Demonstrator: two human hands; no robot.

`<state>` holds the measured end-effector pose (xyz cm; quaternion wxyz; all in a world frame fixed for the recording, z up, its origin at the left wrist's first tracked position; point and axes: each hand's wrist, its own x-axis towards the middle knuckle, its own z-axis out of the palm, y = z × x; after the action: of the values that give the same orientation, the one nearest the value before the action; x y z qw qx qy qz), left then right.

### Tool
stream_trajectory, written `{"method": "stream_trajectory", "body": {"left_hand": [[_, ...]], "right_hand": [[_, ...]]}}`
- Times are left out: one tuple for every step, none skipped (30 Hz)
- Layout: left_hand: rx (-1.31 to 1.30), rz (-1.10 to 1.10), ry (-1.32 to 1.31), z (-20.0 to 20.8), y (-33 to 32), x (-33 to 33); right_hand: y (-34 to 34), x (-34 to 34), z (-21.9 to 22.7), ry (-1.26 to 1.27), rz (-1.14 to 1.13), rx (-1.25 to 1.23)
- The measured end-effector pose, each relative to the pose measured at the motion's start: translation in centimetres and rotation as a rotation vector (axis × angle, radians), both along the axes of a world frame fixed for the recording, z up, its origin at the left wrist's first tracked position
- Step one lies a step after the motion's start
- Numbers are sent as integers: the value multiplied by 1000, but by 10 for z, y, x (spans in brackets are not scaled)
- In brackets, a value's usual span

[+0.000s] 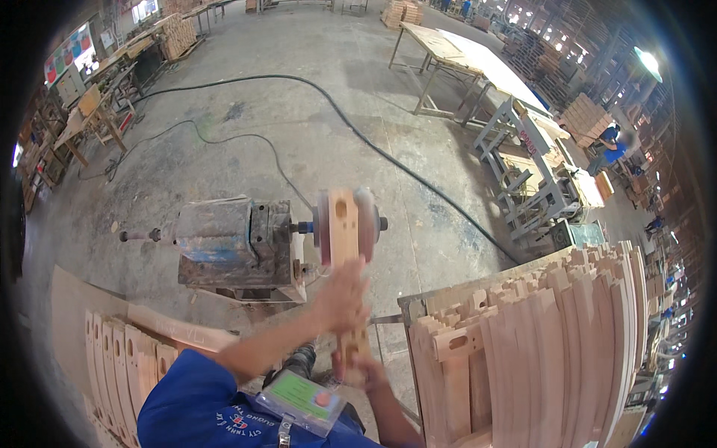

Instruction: The person repeatedly picks up wooden chair parts and presses them against a rotating sanding wheel to smooth the edges. After sanding each piece, the person places it on a nearby stack of finished parts.

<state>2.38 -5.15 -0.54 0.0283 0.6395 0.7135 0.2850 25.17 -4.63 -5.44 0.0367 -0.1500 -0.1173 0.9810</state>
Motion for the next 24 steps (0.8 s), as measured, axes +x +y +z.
{"method": "stream_trajectory", "body": {"left_hand": [[18,-25,-67,-1,-23,28],[35,-30,-132,-1,-38,42],[66,3,-134,0,-36,38],[91,3,-143,4,-31,40],[115,3,-154,7,-24,39],[71,65,-48,15,-7,27],[34,146,76,26,14,2],[47,154,154,30,34,-24],[59,182,235,23,46,-45],[82,175,229,16,54,-49],[91,192,227,9,54,-59],[106,199,218,7,54,-65],[112,142,188,3,50,-61],[116,87,160,-3,35,-47],[113,39,124,-11,16,-28],[79,-16,-9,-12,-2,1],[49,-62,-133,-9,-21,30],[33,-80,-145,-14,-42,56],[18,-104,-159,-16,-51,71],[37,-69,-121,-16,-47,64],[63,-64,-87,-17,-34,56],[83,-69,-61,-16,-21,52],[96,-18,-65,-1,5,33],[126,11,-53,4,31,3]], "right_hand": [[-19,24,4,86,28,33],[-34,44,14,-60,-12,103],[-42,53,23,-207,-57,177],[-30,50,21,-265,10,332],[-1,38,16,-328,77,485],[24,23,20,-392,152,636],[36,-31,59,-700,142,1224],[59,-62,53,-660,84,1944],[67,-82,57,-643,100,2279],[78,-94,59,-701,62,2609],[73,-106,66,-840,134,2539],[72,-112,71,-990,207,2462],[64,-101,60,-975,142,2536],[55,-81,51,-951,138,2534],[38,-55,45,-920,150,2529],[17,-21,41,-895,121,2599],[-5,9,40,-926,186,2565],[-29,37,43,-945,250,2533],[-30,41,42,-871,236,2439],[-30,43,40,-765,238,2341],[-12,33,34,-537,65,2275],[8,18,27,-455,46,1954],[27,2,23,-381,-5,1591],[44,-20,24,-312,-37,1272]]}}
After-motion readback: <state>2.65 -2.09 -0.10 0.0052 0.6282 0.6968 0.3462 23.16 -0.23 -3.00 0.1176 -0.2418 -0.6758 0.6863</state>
